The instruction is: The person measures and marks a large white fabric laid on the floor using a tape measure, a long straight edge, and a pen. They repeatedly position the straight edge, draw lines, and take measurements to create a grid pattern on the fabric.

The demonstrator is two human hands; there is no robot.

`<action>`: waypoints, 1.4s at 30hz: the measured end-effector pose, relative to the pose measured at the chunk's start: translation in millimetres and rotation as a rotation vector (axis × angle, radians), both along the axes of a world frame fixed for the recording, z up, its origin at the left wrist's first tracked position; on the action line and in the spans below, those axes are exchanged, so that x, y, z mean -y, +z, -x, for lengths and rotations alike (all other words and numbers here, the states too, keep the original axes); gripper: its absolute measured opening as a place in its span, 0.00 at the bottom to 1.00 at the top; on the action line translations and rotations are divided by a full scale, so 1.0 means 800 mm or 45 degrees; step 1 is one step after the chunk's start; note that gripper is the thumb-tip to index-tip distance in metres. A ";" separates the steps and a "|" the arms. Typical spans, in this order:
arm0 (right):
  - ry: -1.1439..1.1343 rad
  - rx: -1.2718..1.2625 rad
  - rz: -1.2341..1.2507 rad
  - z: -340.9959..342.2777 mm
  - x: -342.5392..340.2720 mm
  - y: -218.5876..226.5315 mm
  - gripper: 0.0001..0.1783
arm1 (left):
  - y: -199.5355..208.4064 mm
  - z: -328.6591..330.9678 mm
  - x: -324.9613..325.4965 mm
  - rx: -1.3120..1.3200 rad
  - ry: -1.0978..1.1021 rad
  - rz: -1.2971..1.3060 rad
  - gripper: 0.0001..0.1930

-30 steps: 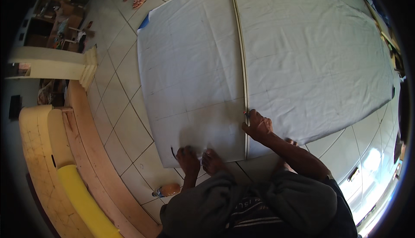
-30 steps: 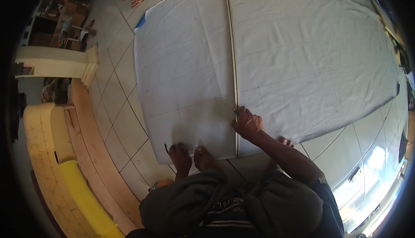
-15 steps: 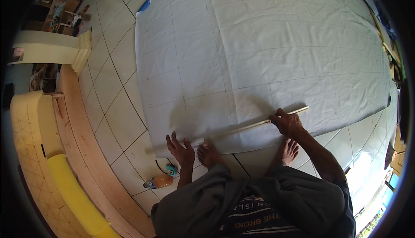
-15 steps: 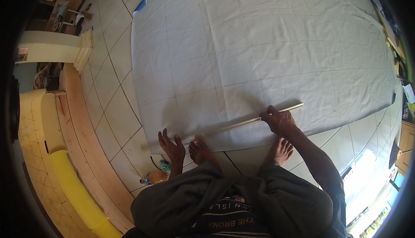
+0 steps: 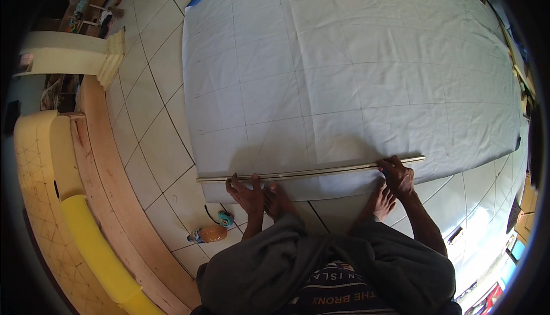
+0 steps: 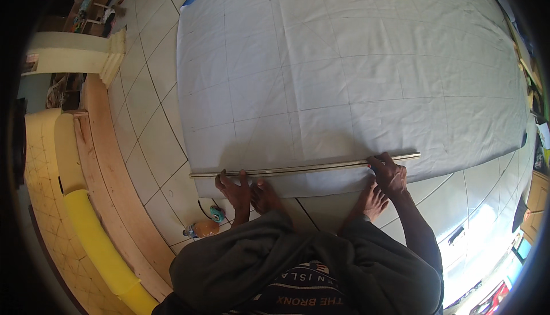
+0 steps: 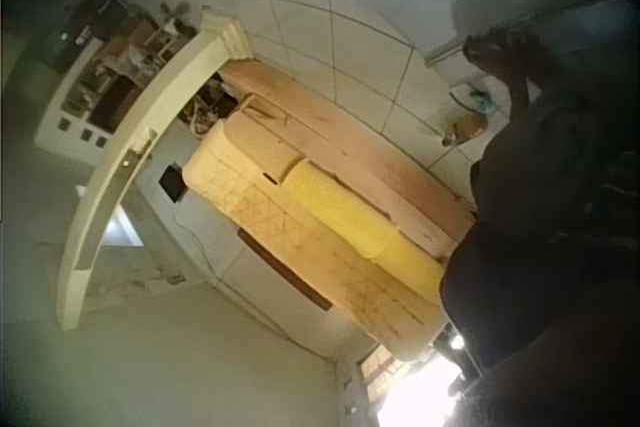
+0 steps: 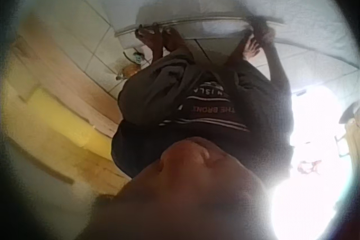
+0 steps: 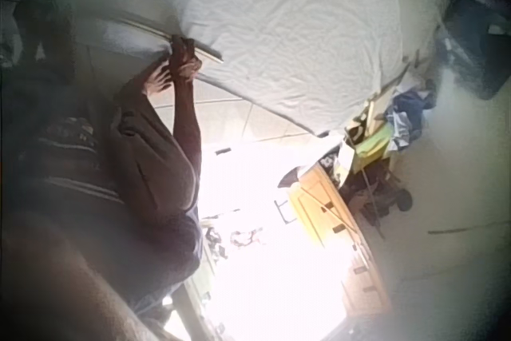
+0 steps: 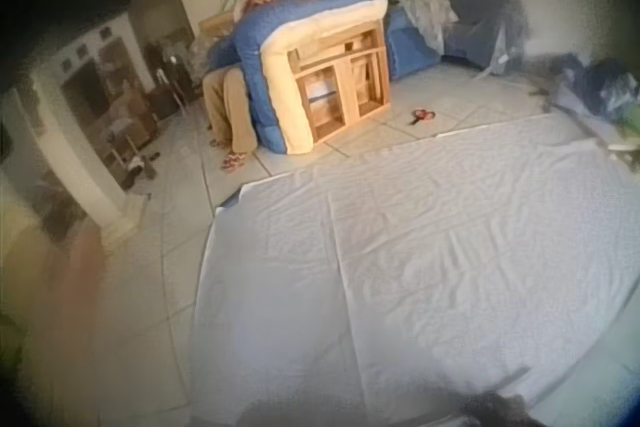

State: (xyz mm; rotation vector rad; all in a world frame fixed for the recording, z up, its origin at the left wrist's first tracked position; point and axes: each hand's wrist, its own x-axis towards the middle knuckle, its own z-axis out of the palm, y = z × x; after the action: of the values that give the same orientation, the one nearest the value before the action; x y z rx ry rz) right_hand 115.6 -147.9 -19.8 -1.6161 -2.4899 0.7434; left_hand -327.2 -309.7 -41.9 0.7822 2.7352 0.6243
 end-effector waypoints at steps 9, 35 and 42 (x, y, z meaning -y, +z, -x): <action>-0.106 0.033 -0.064 -0.011 -0.007 0.000 0.16 | -0.009 0.006 -0.006 -0.005 -0.125 -0.058 0.40; -0.158 0.007 -0.115 -0.016 -0.017 -0.002 0.16 | 0.000 -0.008 -0.003 -0.018 -0.155 -0.046 0.40; -0.179 0.062 0.003 -0.017 -0.016 0.005 0.16 | -0.002 -0.015 -0.011 -0.022 -0.104 0.042 0.46</action>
State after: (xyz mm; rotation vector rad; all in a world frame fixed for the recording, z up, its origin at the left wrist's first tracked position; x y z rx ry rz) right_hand 129.5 -135.4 -15.7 -1.8085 -2.3767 0.6982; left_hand -315.5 -300.6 -43.9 0.8901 2.7060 0.5562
